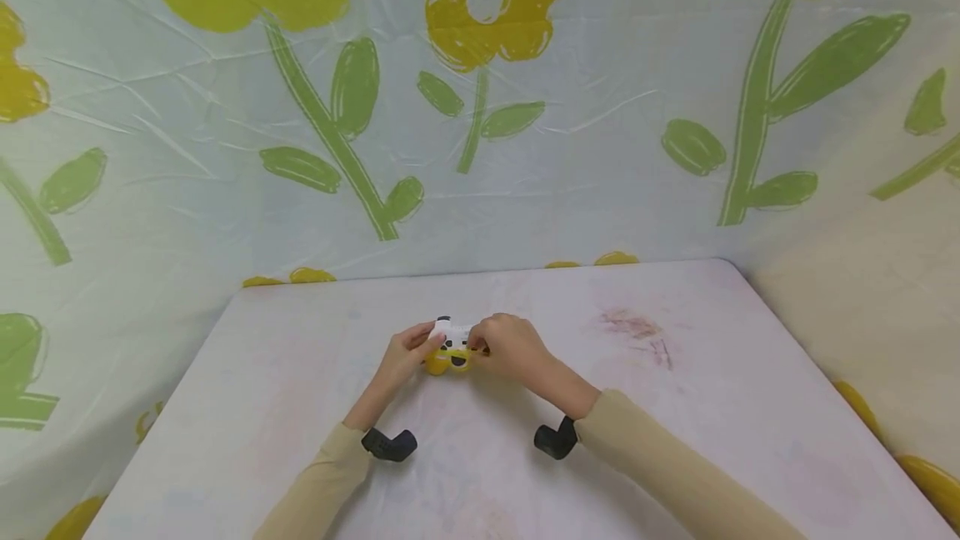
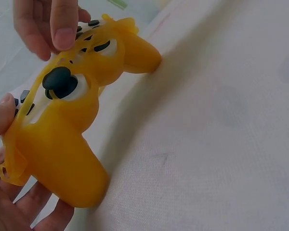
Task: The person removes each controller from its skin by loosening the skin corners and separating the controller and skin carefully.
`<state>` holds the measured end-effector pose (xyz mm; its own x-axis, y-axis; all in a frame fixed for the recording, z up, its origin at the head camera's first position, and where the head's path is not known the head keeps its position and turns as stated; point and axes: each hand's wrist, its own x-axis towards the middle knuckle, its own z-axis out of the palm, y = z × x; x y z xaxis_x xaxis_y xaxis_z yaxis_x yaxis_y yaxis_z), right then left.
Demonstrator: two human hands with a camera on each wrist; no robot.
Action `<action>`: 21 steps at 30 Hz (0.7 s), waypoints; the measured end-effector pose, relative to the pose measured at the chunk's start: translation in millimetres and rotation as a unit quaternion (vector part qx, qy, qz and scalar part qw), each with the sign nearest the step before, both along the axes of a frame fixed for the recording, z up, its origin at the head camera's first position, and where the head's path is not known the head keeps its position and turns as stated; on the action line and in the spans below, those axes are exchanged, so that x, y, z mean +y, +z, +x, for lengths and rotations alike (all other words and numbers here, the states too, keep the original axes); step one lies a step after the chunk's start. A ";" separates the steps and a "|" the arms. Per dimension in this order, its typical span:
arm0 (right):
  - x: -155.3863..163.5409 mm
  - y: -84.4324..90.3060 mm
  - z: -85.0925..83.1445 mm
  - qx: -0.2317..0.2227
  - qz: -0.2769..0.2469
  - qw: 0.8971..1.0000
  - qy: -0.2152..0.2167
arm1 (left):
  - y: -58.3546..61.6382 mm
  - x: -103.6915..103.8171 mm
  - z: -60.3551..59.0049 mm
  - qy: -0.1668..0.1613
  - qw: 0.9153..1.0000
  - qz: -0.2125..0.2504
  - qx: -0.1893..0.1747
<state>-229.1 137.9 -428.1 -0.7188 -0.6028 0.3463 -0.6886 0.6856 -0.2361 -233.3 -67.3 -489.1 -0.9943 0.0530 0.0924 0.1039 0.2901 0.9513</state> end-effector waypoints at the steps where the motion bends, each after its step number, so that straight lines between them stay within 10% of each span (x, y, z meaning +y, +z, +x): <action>1: -4.0 -0.1 -0.6 -0.002 0.007 1.000 0.003 | 1.8 0.3 0.9 -0.002 1.000 0.000 -0.001; 21: -23.8 2.3 0.3 0.016 0.054 0.998 -0.005 | -2.4 -2.2 -0.8 -0.007 1.000 0.005 0.015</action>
<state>-228.8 114.2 -425.8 -0.7144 -0.6308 0.3029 -0.6877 0.7129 -0.1373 -234.1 -69.5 -491.5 -0.9902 0.0659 0.1230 0.1366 0.2785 0.9507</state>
